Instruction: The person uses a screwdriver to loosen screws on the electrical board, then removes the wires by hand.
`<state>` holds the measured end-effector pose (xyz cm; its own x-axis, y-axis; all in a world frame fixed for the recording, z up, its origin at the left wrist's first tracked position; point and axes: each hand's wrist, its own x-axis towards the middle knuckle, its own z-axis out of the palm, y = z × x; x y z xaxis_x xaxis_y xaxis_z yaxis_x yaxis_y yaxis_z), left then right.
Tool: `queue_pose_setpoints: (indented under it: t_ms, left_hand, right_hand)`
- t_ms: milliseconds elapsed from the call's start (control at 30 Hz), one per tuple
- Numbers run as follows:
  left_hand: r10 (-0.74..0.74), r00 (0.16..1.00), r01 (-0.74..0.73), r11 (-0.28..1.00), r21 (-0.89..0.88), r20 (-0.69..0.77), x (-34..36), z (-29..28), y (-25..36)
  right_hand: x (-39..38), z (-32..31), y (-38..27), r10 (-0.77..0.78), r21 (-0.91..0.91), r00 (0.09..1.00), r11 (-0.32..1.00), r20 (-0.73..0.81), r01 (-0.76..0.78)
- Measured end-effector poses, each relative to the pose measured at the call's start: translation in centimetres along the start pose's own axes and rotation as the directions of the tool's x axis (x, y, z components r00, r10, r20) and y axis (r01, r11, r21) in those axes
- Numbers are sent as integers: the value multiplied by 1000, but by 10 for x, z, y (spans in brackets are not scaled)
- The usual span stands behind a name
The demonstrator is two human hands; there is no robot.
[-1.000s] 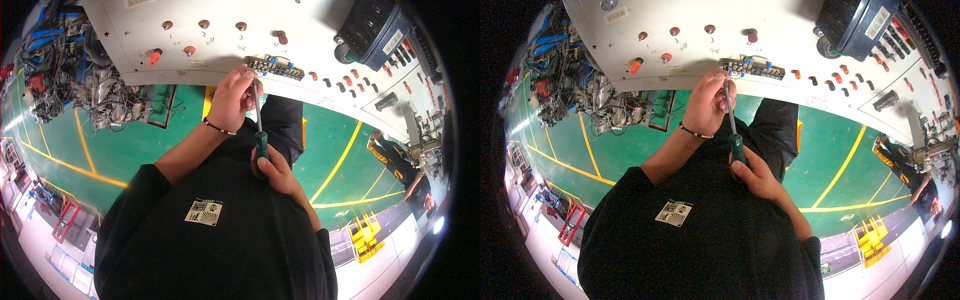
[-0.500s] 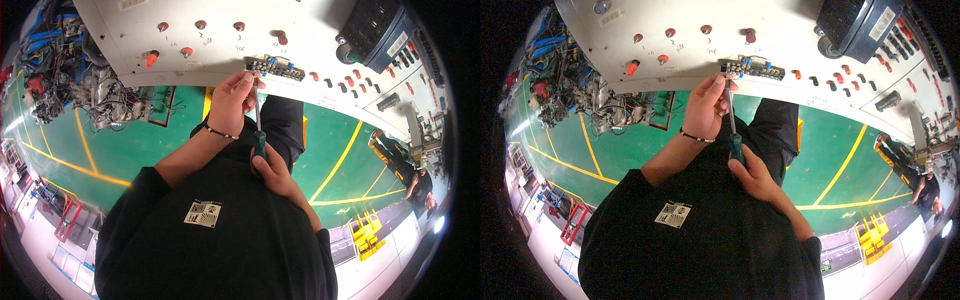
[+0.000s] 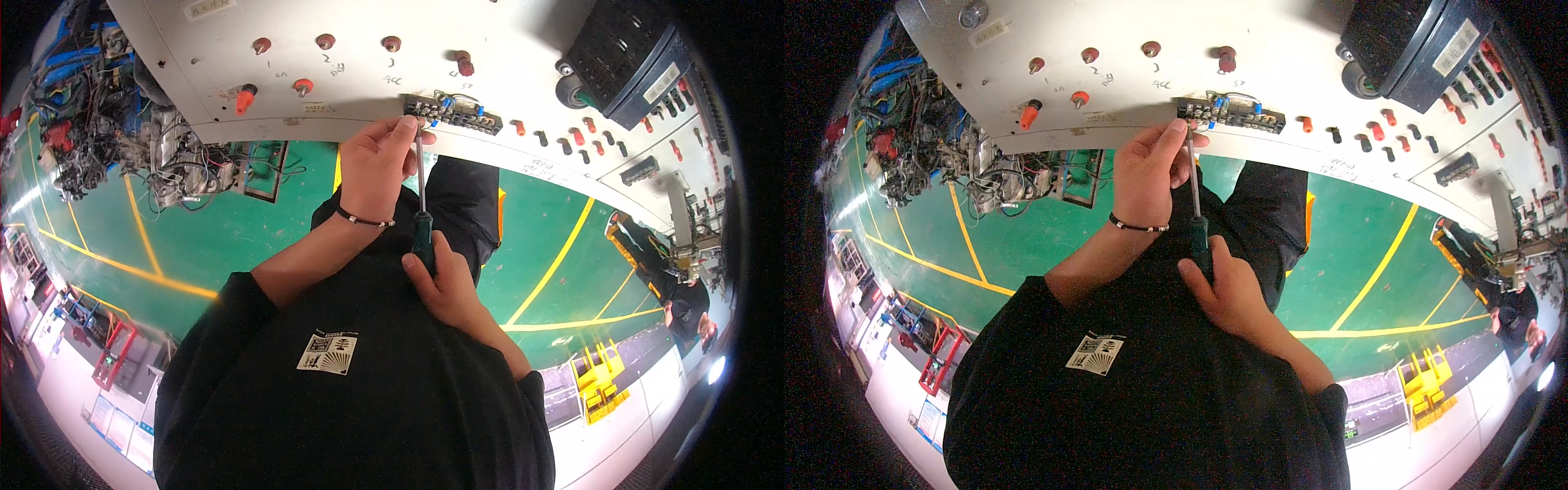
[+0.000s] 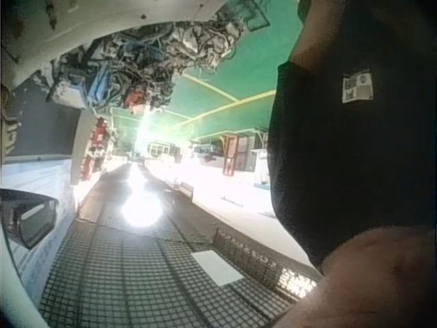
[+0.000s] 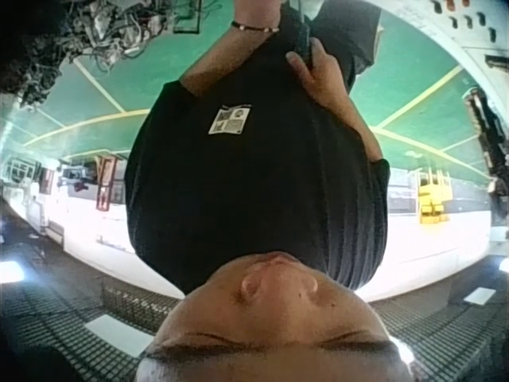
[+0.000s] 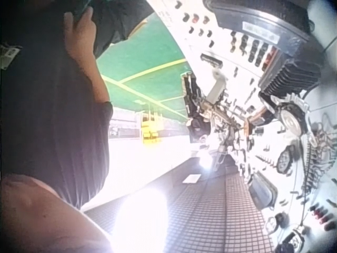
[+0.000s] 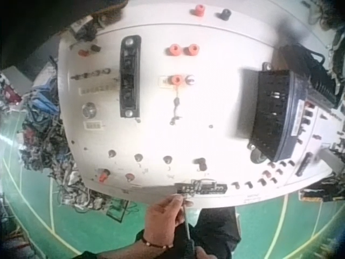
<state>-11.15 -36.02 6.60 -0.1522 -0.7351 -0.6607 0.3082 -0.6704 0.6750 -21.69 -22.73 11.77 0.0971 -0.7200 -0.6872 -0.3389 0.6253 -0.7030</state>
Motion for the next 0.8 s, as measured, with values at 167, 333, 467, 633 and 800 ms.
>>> queue_pose_setpoints:
  t_ms: [167,333,467,633,800]
  left_hand:
    - [-58,998,58,998,11,-15,2,1,5]
    - [-82,997,82,996,42,-1,2,2,11]
    - [-113,994,112,991,78,0,2,4,17]
    - [-113,994,113,985,131,-4,4,4,18]
    - [-78,997,75,981,176,7,6,3,18]
  right_hand:
    - [2,-1,-11,20,-120,1000,993,-7,-21]
    - [2,-2,-14,6,-100,1000,995,-23,-9]
    - [1,-4,-16,-8,-118,1000,993,-28,5]
    - [1,-4,-15,-31,-120,999,992,-42,26]
    - [2,-6,-18,-34,-83,999,996,-32,32]
